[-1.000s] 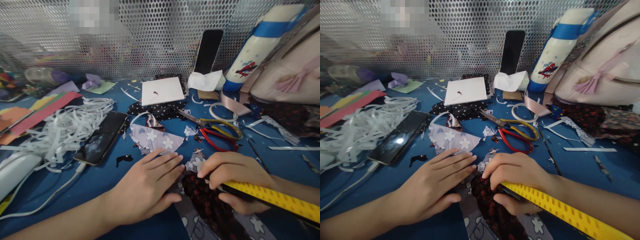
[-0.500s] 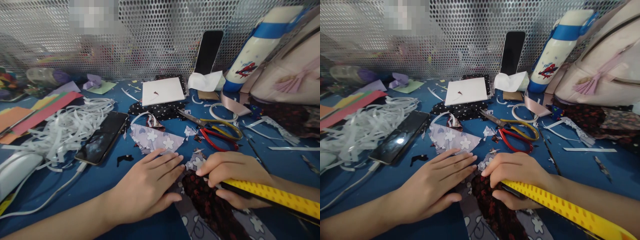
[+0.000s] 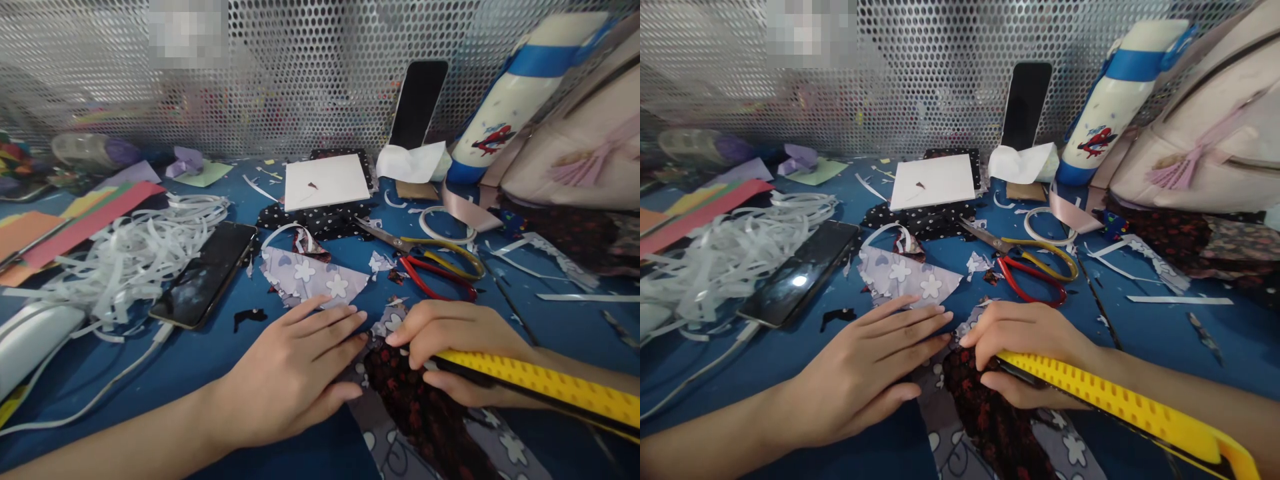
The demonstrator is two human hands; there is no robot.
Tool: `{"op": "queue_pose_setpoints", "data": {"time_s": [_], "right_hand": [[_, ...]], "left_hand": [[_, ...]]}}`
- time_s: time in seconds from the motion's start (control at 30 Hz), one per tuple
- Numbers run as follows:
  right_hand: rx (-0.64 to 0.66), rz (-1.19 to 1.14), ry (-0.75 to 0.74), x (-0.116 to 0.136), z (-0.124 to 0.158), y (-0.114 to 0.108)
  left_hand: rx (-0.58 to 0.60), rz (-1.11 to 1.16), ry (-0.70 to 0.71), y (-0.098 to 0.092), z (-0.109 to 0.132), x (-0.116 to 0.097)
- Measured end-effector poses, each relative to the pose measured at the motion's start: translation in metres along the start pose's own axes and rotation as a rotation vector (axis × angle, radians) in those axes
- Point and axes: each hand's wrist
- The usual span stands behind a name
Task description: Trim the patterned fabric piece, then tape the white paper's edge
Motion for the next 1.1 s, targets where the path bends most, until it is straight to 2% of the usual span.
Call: {"op": "queue_pose_setpoints", "data": {"time_s": [0.17, 0.33, 0.5, 0.67, 1.1], "right_hand": [[0.037, 0.045, -0.012, 0.0003, 0.0000, -0.0008], [-0.031, -0.006, 0.007, -0.0011, 0.0033, 0.0029], [-0.031, 0.017, 0.012, -0.0006, 0.0034, 0.0020], [0.050, 0.066, 0.011, 0.0011, 0.0027, -0.0026], [0.064, 0.050, 0.026, 0.0012, 0.0023, -0.0040]], "left_hand": [[-0.010, -0.003, 0.001, 0.0000, -0.0004, 0.0002], [-0.011, -0.008, 0.006, 0.0001, -0.0003, 0.0003], [-0.004, -0.016, 0.005, -0.0003, -0.0005, 0.0001], [-0.003, -0.021, 0.006, -0.0010, -0.0010, 0.0001], [0.001, -0.003, 0.007, 0.0000, -0.0010, 0.0000]]}}
Point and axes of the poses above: each hand's wrist, its own z-axis away from the middle knuckle, its own y-axis out of the palm, x = y × z, and after that the axes turned 10 degrees about x, right-handed
